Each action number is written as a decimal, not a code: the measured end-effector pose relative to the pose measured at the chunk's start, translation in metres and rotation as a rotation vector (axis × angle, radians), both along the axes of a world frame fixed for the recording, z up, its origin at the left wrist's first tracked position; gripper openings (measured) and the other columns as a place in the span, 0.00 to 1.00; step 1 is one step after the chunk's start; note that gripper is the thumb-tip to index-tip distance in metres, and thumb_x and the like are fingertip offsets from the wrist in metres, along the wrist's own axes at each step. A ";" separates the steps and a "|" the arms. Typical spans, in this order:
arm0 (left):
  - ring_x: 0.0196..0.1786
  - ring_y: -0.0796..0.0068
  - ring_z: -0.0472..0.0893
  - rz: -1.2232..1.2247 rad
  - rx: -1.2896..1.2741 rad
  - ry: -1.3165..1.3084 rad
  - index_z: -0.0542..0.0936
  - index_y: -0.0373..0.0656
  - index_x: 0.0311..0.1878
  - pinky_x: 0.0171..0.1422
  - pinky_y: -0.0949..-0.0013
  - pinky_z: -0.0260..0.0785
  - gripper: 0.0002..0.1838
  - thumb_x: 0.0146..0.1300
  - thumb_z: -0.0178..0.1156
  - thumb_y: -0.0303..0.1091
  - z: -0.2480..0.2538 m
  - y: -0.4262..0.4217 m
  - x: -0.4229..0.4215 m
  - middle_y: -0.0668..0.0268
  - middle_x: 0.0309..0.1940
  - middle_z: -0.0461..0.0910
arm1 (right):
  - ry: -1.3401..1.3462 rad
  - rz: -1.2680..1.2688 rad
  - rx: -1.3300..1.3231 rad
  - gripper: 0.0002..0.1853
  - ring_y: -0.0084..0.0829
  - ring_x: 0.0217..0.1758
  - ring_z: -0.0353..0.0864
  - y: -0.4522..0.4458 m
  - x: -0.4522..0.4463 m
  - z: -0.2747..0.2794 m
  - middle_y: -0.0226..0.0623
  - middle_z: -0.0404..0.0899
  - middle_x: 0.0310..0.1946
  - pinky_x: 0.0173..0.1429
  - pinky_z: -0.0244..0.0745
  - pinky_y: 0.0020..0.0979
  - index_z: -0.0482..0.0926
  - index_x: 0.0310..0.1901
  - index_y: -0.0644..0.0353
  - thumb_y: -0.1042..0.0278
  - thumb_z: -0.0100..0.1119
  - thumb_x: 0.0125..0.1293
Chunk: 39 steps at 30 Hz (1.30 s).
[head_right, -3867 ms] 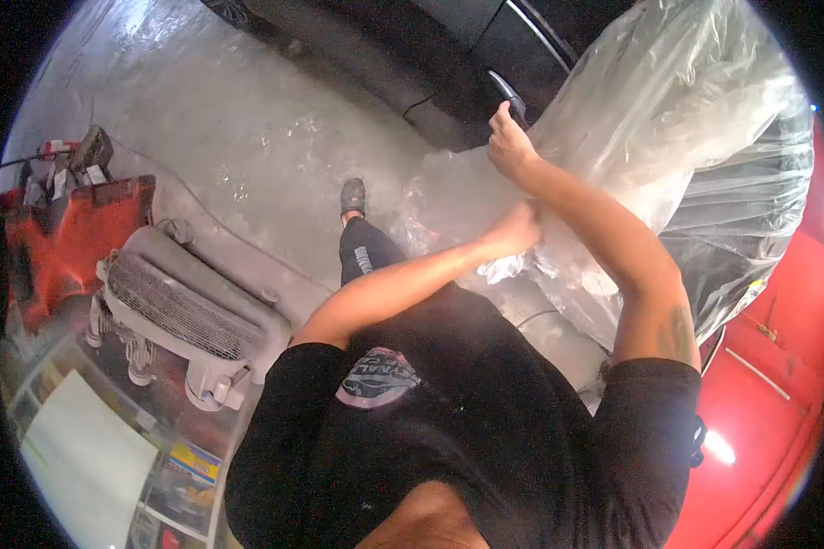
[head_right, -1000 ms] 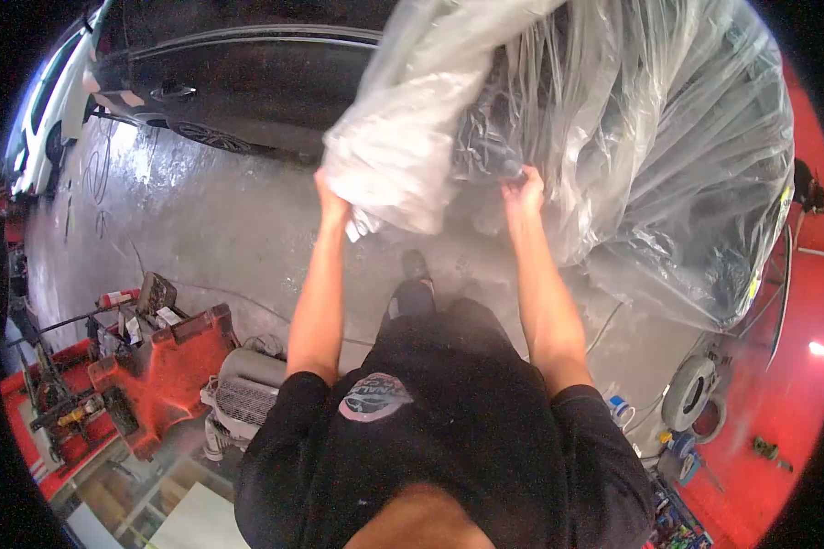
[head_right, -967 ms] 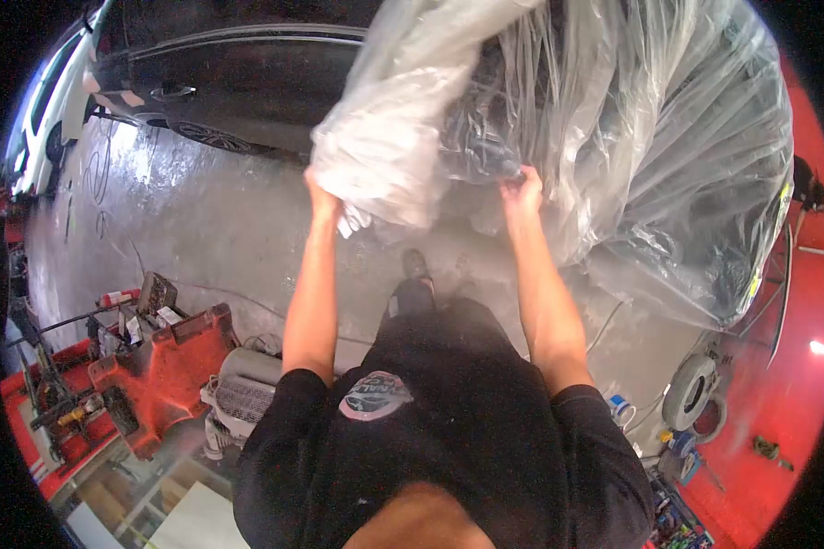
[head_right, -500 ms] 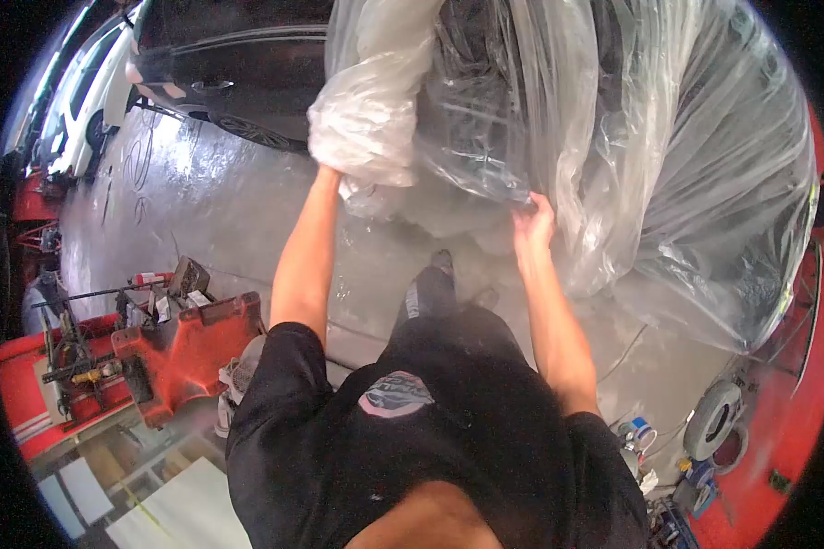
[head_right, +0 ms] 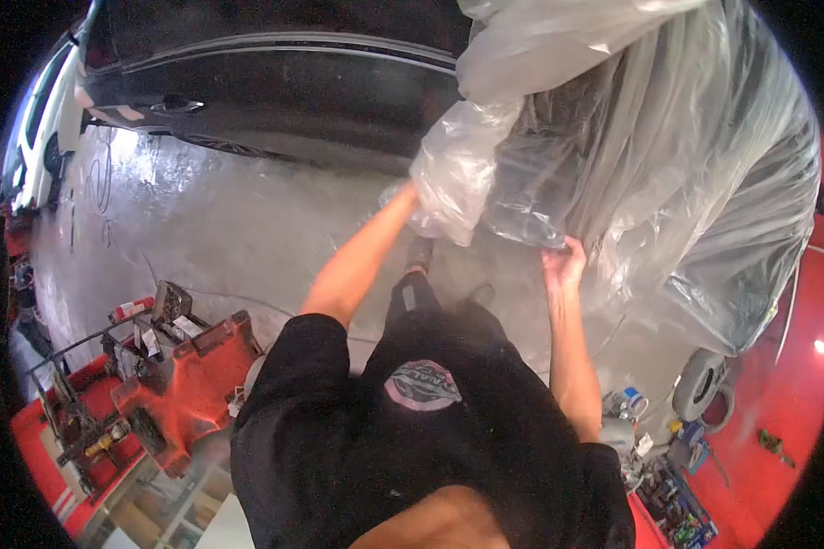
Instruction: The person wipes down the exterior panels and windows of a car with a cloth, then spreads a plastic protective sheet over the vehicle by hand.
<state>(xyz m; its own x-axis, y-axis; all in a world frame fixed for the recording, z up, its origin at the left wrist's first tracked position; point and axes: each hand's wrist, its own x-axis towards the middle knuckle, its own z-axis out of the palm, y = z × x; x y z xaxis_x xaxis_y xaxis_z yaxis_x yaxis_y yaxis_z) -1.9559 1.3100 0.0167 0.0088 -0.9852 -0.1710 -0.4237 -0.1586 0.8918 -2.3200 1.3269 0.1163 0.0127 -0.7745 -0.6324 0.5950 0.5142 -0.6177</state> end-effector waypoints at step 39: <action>0.45 0.53 0.85 0.405 -0.111 0.442 0.83 0.31 0.51 0.52 0.56 0.74 0.16 0.64 0.57 0.29 0.097 0.011 -0.087 0.45 0.42 0.86 | 0.043 -0.087 0.060 0.14 0.40 0.53 0.84 0.004 0.012 0.014 0.40 0.86 0.48 0.60 0.76 0.43 0.79 0.48 0.62 0.66 0.57 0.63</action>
<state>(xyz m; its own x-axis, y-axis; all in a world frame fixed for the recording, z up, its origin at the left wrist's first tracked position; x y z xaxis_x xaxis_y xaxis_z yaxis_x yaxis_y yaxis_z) -2.0425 1.3207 0.1135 0.3385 -0.9304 -0.1405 0.0654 -0.1257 0.9899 -2.3076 1.3313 0.1300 -0.0812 -0.7325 -0.6759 0.6129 0.4981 -0.6134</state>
